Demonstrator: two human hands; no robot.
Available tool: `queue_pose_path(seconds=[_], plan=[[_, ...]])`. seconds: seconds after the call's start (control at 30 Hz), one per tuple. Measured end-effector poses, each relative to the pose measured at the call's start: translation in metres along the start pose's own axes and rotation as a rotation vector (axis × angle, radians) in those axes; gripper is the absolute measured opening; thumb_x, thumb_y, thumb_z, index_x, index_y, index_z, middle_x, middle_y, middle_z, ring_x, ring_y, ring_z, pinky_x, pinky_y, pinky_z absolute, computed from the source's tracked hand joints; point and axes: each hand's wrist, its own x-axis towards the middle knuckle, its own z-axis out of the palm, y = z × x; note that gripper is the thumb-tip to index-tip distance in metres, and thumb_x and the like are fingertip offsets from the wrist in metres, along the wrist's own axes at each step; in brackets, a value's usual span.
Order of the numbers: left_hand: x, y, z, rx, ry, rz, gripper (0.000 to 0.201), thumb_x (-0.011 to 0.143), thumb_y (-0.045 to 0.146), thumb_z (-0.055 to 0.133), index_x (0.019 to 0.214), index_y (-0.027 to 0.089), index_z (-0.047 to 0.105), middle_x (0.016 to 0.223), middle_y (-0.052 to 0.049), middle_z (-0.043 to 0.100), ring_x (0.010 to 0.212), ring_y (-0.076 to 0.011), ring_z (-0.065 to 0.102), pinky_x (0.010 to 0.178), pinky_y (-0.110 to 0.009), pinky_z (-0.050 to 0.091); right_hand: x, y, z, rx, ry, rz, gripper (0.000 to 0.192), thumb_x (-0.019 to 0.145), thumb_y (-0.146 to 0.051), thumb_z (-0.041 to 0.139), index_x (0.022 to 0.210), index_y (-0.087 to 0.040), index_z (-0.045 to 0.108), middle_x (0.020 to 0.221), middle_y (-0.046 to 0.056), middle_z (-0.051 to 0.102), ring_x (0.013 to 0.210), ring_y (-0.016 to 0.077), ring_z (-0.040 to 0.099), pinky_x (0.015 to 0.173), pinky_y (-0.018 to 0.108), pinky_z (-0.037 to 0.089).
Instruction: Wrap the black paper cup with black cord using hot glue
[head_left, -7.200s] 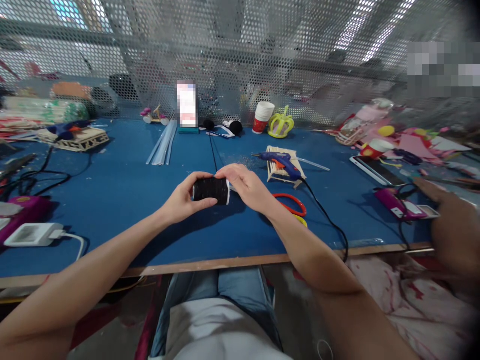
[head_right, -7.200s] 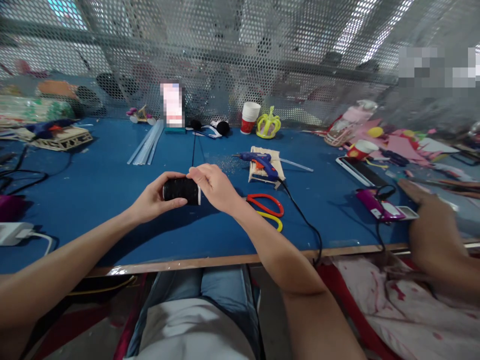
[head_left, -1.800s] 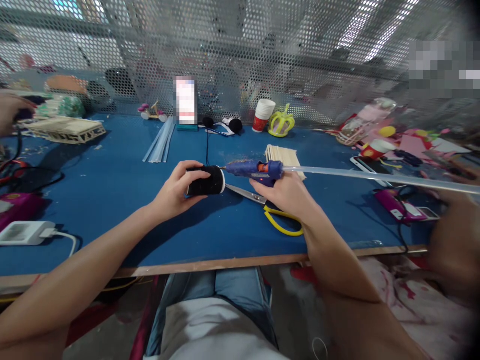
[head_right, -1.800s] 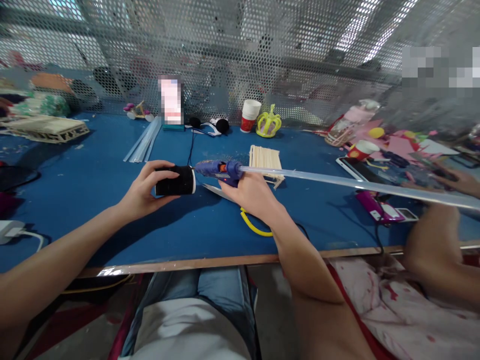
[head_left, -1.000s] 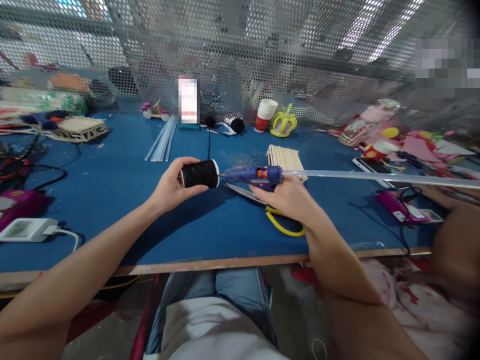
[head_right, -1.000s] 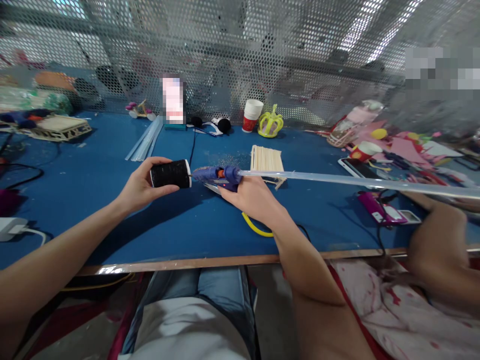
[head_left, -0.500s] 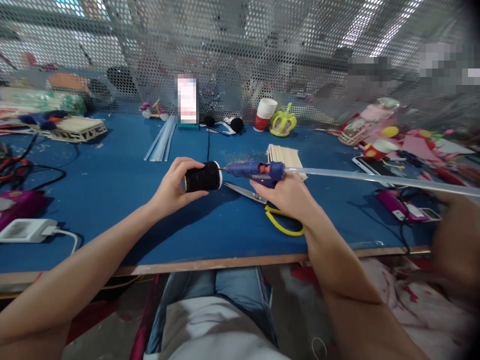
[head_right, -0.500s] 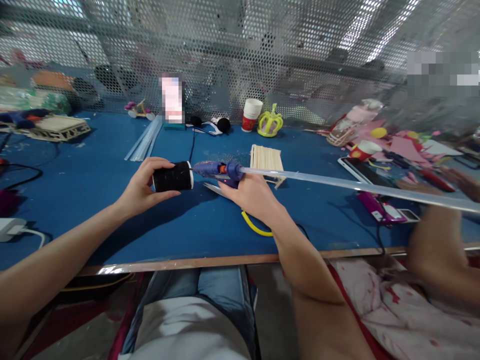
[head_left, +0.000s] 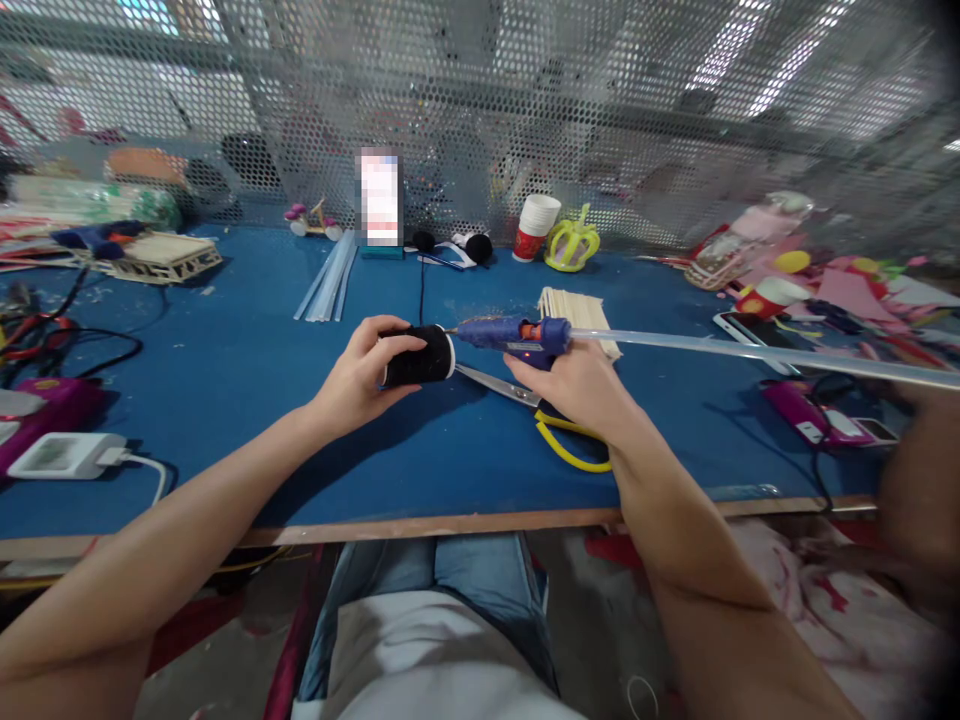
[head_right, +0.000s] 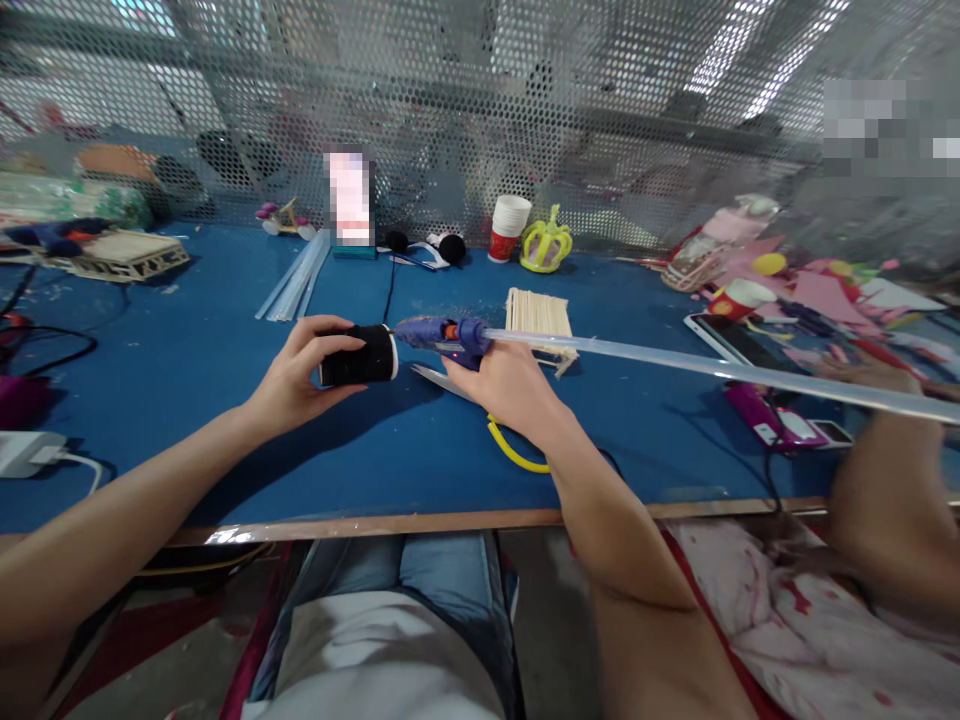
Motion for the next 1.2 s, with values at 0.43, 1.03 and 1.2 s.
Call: queue_pose_path(seconds=[0.43, 1.03, 1.2], plan=[[-0.001, 0.001, 0.000, 0.061, -0.035, 0.095, 0.041, 0.079, 0.019, 0.062, 0.116, 0.025, 0.046, 0.121, -0.013, 0.043, 0.112, -0.0271, 0.046, 0.091, -0.047, 0.046, 0.001, 0.002, 0.004, -0.009, 0.019, 0.021, 0.021, 0.077, -0.034, 0.055, 0.067, -0.017, 0.063, 0.059, 0.006, 0.062, 0.059, 0.0198, 0.059, 0.056, 0.030, 0.040], [0.000, -0.009, 0.002, -0.124, 0.070, -0.206, 0.051, 0.069, 0.032, 0.072, 0.113, 0.021, 0.049, 0.109, -0.008, 0.052, 0.105, -0.0241, 0.051, 0.090, -0.042, 0.045, -0.004, -0.003, -0.004, 0.116, -0.014, -0.017, 0.021, 0.078, -0.035, 0.054, 0.076, -0.016, 0.065, 0.064, 0.004, 0.064, 0.064, 0.0194, 0.061, 0.058, 0.029, 0.042], [-0.002, -0.013, 0.007, -0.214, 0.085, -0.353, 0.055, 0.066, 0.035, 0.074, 0.113, 0.022, 0.049, 0.107, -0.007, 0.054, 0.098, -0.0220, 0.054, 0.081, -0.036, 0.048, -0.005, -0.001, -0.004, 0.122, -0.028, -0.064, 0.022, 0.078, -0.035, 0.055, 0.079, -0.016, 0.065, 0.070, 0.005, 0.066, 0.068, 0.0200, 0.061, 0.063, 0.030, 0.044]])
